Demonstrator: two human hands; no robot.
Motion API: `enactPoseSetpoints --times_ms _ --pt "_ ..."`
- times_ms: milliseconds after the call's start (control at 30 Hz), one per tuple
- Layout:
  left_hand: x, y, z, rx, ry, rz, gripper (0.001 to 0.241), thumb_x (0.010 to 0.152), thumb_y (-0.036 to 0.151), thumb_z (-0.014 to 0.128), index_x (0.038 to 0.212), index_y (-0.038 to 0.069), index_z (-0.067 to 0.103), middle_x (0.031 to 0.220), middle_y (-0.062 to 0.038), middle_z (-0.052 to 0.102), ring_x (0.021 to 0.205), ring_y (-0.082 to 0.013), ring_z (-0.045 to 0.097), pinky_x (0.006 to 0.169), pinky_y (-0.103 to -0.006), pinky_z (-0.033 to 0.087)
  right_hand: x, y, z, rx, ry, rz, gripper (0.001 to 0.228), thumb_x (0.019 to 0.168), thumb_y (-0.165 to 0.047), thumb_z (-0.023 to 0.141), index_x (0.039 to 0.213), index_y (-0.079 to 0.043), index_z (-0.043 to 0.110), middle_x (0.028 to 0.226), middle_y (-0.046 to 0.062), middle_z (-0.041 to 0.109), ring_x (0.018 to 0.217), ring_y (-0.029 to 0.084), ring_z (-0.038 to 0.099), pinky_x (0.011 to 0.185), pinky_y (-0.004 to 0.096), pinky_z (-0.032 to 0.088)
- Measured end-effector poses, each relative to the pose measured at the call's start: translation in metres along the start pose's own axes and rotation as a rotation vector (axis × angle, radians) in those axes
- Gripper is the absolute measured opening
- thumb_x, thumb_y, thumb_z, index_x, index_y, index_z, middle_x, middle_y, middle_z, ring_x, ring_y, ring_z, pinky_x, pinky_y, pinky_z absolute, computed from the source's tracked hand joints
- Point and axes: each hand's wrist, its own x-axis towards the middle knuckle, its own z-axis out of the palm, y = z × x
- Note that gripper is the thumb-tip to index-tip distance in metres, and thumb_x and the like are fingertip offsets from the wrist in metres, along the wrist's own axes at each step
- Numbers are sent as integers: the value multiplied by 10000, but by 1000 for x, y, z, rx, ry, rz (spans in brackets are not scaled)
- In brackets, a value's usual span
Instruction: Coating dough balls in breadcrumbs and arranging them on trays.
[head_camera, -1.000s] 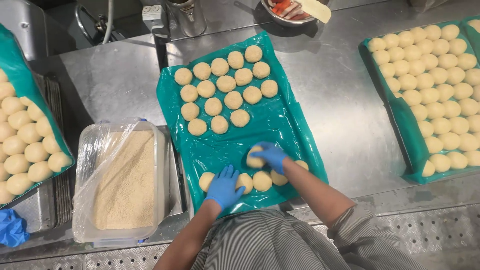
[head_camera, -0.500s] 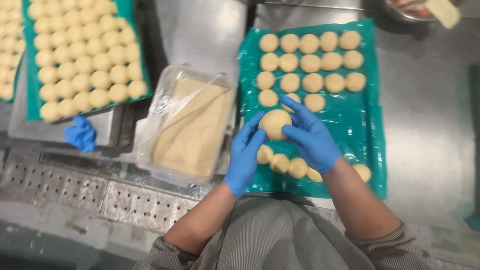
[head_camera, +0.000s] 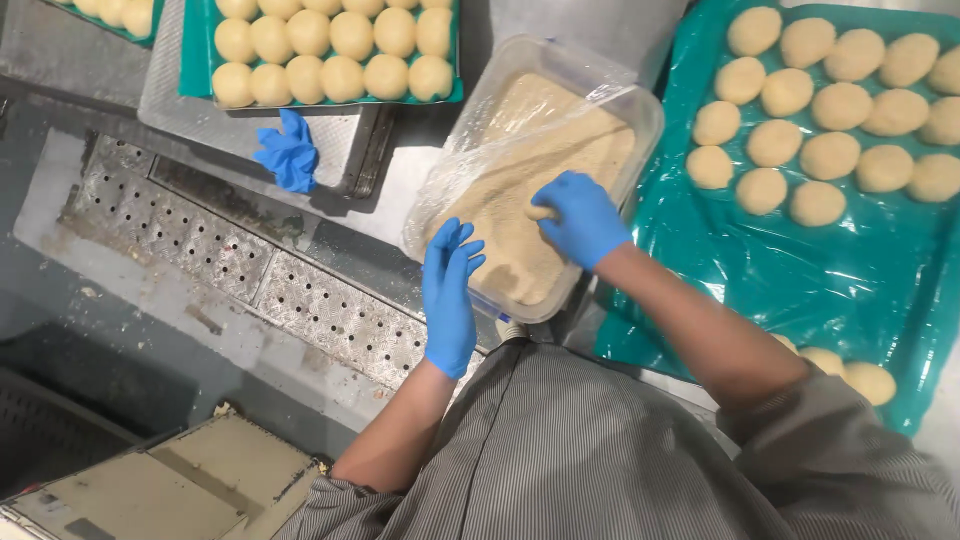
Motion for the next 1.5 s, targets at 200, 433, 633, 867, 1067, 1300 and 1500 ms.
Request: enactPoseSetpoints --times_ms 200,433,633,867,1067,1300,1500 --pt "2 7 -14 73 -1 -52 466 1050 190 472 1470 -12 448 1402 -162 564 1224 -231 600 1064 -373 491 10 34 58 -692 -193 -181 163 846 -149 768 984 -83 711 1025 157 648 1005 358 622 844 483 518" --pt "1 7 9 67 -90 -68 471 1030 141 475 1469 -29 463 1369 -166 588 1215 -230 607 1083 -377 484 -17 55 -28 501 16 304 297 888 -119 768 1149 -45 648 1136 159 650 1007 319 665 855 414 545" --pt "-15 -12 72 122 -313 -98 455 1048 131 471 1474 -29 455 1359 -162 598 1232 -228 606 1098 -377 479 -98 79 -139 1459 220 322 440 957 -80 646 1378 -62 518 1370 127 591 1235 273 639 969 428 582" --pt "-46 -66 154 216 -514 -158 455 1058 133 502 1483 -20 454 1337 -145 630 1261 -202 604 1124 -355 453 -199 242 -246 1222 644 438 380 971 -49 599 1347 -37 540 1317 148 594 1194 289 644 994 457 617" --pt "-68 -120 223 402 -764 -97 464 1035 170 557 1465 11 485 1322 -128 657 1223 -199 644 1084 -340 491 -194 325 -274 793 680 750 278 908 -44 634 1179 -49 575 1157 118 622 1051 279 674 887 439 627" --pt "-82 -187 287 662 -938 23 479 1014 270 626 1434 57 540 1301 -147 677 1189 -282 674 1026 -364 524 -235 308 -273 -241 621 456 239 947 -98 692 1178 -36 706 1150 200 682 996 356 688 866 432 564" --pt "-95 -276 330 1004 -1257 332 655 940 416 664 1459 62 479 1433 -185 564 1291 -365 549 1079 -476 444 -351 255 -231 -293 113 347 346 964 -243 642 1261 -71 687 1189 220 697 1065 418 662 914 488 539"
